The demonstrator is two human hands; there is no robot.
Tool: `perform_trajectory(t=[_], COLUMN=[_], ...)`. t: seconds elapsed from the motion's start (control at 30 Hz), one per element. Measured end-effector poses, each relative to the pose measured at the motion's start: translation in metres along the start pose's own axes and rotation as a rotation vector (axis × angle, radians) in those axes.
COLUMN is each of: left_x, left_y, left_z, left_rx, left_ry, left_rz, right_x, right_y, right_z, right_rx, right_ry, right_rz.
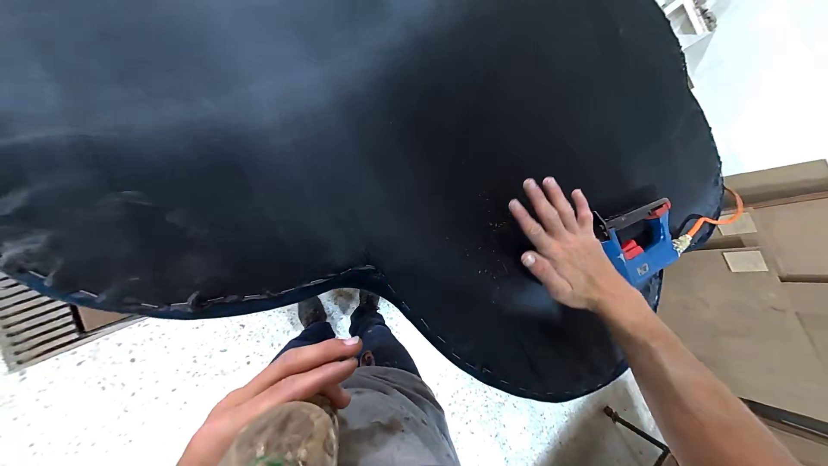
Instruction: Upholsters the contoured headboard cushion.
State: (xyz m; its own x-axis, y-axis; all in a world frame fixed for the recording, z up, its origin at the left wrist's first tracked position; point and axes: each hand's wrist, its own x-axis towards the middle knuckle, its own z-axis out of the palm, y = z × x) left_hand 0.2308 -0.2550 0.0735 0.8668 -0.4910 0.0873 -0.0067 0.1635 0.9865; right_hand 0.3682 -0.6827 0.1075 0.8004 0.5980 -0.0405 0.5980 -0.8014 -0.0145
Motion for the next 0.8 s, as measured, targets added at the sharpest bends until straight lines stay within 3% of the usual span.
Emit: perform_trajectory(t=[0.17, 0.33, 0.43, 0.57, 0.67, 0.8], left_x=[-0.004, -0.011, -0.011, -0.002, 0.004, 0.000], left_y=[0.006, 0.002, 0.000, -0.004, -0.003, -0.008], left_z=[-0.006, -0.007, -0.005, 0.006, 0.016, 0.027], left_rx=[0.049, 0.050, 0.010, -0.016, 0.005, 0.017], left_ry=[-0.012, 0.054, 0.070, 0.068, 0.037, 0.041], left_rz=[0.011, 0.020, 0.021, 0.041, 0.050, 0.056], right_x=[0.045, 0.014, 0.000, 0.000, -0.008, -0.020], right_y=[0.026, 0.001, 0.003, 0.019, 0.002, -0.012], right_z=[0.008, -0.001, -0.012, -0.003, 0.007, 0.002], right_rx=[-0.055, 0.076, 0.165, -0.078, -0.073, 0.163], right_ry=[-0.066, -0.084, -0.039, -0.035, -0.051, -0.039], right_rz=[-0.063, -0.285, -0.192, 0.034, -0.024, -0.095])
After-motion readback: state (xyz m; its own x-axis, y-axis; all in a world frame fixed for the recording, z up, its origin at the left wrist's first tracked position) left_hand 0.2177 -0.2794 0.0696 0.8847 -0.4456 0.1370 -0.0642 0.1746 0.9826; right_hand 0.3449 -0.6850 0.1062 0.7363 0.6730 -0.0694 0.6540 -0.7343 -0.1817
